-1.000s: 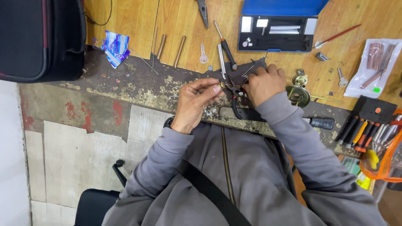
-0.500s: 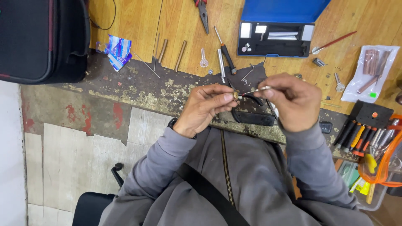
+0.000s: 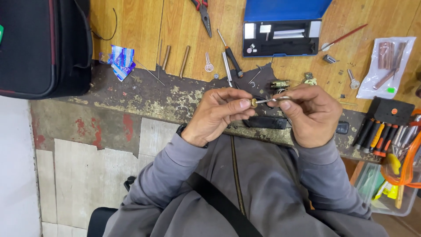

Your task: A person is re-keying a lock cylinder by inserting pins and springs into the plug and using a hand file to adjust a metal component on a workbench.

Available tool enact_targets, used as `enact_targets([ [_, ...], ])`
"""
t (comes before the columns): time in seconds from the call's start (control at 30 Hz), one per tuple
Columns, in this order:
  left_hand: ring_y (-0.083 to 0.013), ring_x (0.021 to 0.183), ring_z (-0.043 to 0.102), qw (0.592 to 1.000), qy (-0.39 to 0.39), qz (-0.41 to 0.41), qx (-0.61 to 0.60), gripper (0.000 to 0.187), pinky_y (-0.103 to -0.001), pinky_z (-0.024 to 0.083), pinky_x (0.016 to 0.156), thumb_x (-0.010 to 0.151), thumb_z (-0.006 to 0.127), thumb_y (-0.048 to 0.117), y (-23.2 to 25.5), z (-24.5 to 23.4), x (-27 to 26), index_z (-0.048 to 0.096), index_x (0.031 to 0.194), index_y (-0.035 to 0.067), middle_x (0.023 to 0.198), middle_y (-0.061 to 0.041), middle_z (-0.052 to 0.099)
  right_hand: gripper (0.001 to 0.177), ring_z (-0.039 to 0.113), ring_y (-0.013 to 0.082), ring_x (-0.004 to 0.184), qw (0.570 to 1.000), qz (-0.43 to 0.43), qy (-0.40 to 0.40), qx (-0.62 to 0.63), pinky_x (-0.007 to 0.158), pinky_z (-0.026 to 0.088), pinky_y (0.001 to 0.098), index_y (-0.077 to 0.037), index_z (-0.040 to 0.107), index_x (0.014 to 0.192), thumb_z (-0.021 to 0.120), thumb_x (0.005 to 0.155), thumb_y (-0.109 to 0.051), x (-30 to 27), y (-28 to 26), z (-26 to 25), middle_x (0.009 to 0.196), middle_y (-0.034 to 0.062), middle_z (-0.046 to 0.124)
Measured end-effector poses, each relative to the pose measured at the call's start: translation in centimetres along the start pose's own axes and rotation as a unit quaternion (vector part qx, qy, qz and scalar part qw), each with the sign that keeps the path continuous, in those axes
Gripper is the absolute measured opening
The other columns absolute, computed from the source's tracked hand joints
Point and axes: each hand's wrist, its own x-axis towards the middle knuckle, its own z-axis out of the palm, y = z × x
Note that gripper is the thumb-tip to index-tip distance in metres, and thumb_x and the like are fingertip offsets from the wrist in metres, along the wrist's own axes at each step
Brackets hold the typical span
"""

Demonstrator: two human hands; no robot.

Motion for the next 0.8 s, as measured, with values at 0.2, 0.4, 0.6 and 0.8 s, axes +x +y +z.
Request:
enact_targets([
  [0.2, -0.0319, 0.086, 0.077, 0.998, 0.003, 0.003, 0.062, 0.024, -0.032, 0.068, 0.074, 0.088, 0.08, 0.004, 0.6, 0.6, -0.3, 0.073, 0.107, -0.009, 0.092, -0.025, 0.076, 0.013, 0.078, 0.0374, 0.095, 0.998, -0.031, -0.041, -0.022, 0.083, 0.062, 0.0415, 0.006, 0.064, 0.097, 0.072, 0.089, 0.013, -0.3, 0.0, 0.1, 0.094, 0.0276, 0.072],
  [0.4, -0.0315, 0.084, 0.078, 0.993, 0.017, 0.01, 0.117, 0.026, -0.031, 0.068, 0.073, 0.086, 0.083, 0.006, 1.1, 0.6, -0.3, 0.074, 0.105, -0.008, 0.089, -0.023, 0.074, 0.012, 0.077, 0.0372, 0.09, 0.995, -0.063, -0.064, -0.048, 0.082, 0.063, 0.0443, 0.008, 0.068, 0.095, 0.072, 0.087, 0.016, 0.1, 0.3, 0.5, 0.091, 0.028, 0.073],
  [0.6, -0.0298, 0.082, 0.078, 0.987, 0.021, 0.006, 0.161, 0.027, -0.03, 0.067, 0.071, 0.084, 0.085, 0.007, 1.4, 0.3, 0.0, 0.074, 0.104, -0.007, 0.086, -0.022, 0.074, 0.012, 0.077, 0.0337, 0.088, 0.991, -0.062, -0.086, -0.076, 0.078, 0.062, 0.0434, 0.008, 0.074, 0.094, 0.077, 0.085, 0.015, 1.2, -0.7, 1.5, 0.09, 0.0256, 0.074],
  [0.8, -0.0287, 0.081, 0.078, 0.98, 0.028, 0.029, 0.193, 0.025, -0.028, 0.066, 0.069, 0.084, 0.084, 0.007, 1.9, 1.0, 0.1, 0.075, 0.103, -0.007, 0.083, -0.023, 0.075, 0.01, 0.075, 0.031, 0.08, 0.991, -0.03, -0.087, -0.097, 0.072, 0.061, 0.0421, 0.008, 0.075, 0.096, 0.075, 0.088, 0.014, 1.2, -0.5, 2.0, 0.085, 0.0237, 0.074],
])
